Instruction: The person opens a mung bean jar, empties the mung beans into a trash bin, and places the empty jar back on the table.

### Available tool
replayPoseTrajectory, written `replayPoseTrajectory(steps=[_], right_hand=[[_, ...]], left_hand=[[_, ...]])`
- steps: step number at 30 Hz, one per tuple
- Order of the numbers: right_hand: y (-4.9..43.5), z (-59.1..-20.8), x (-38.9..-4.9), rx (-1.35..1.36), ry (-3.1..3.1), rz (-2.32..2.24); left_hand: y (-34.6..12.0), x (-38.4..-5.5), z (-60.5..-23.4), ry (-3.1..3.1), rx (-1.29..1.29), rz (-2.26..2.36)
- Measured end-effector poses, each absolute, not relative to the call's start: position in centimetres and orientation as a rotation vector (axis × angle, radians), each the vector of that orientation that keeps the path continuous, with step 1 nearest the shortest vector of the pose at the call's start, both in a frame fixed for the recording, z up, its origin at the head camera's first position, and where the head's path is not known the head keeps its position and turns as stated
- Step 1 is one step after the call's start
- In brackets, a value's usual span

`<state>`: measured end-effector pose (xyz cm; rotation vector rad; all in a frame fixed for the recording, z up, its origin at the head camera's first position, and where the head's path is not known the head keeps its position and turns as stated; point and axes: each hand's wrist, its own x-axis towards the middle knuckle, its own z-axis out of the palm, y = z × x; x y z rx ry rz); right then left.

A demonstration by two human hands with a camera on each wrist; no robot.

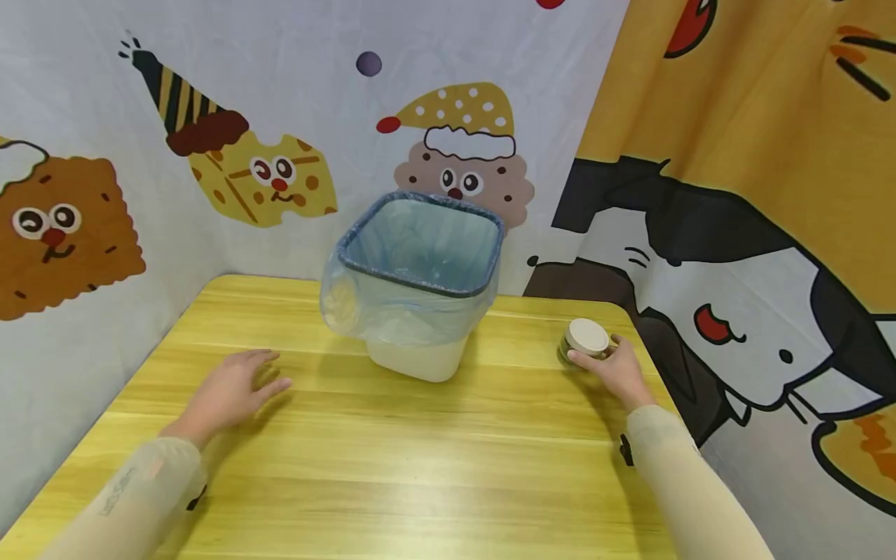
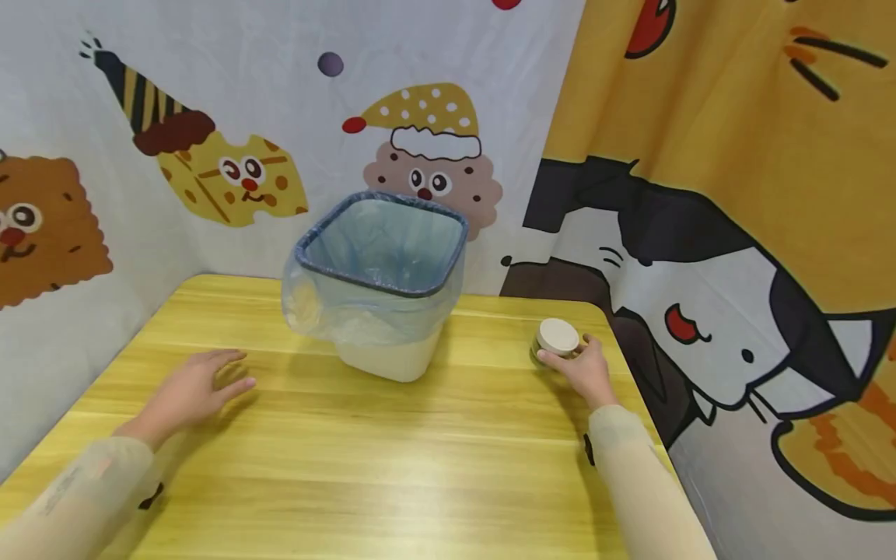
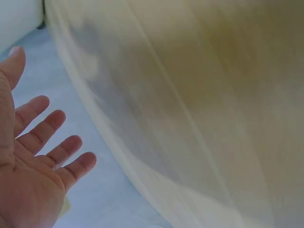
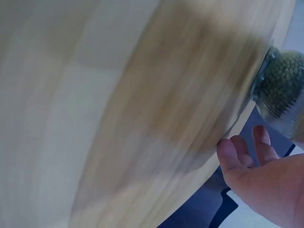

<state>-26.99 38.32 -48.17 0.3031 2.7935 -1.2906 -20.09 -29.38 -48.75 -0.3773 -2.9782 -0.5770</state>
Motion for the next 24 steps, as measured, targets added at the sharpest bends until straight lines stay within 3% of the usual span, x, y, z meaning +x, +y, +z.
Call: replayPoseTrajectory(steps=[24], right_hand=[[35.9, -49.3, -28.3, 0.399, 2.840, -1.448]], left_hand=[[-22.4, -16.9, -48.8, -2.871, -0.535, -0.739]])
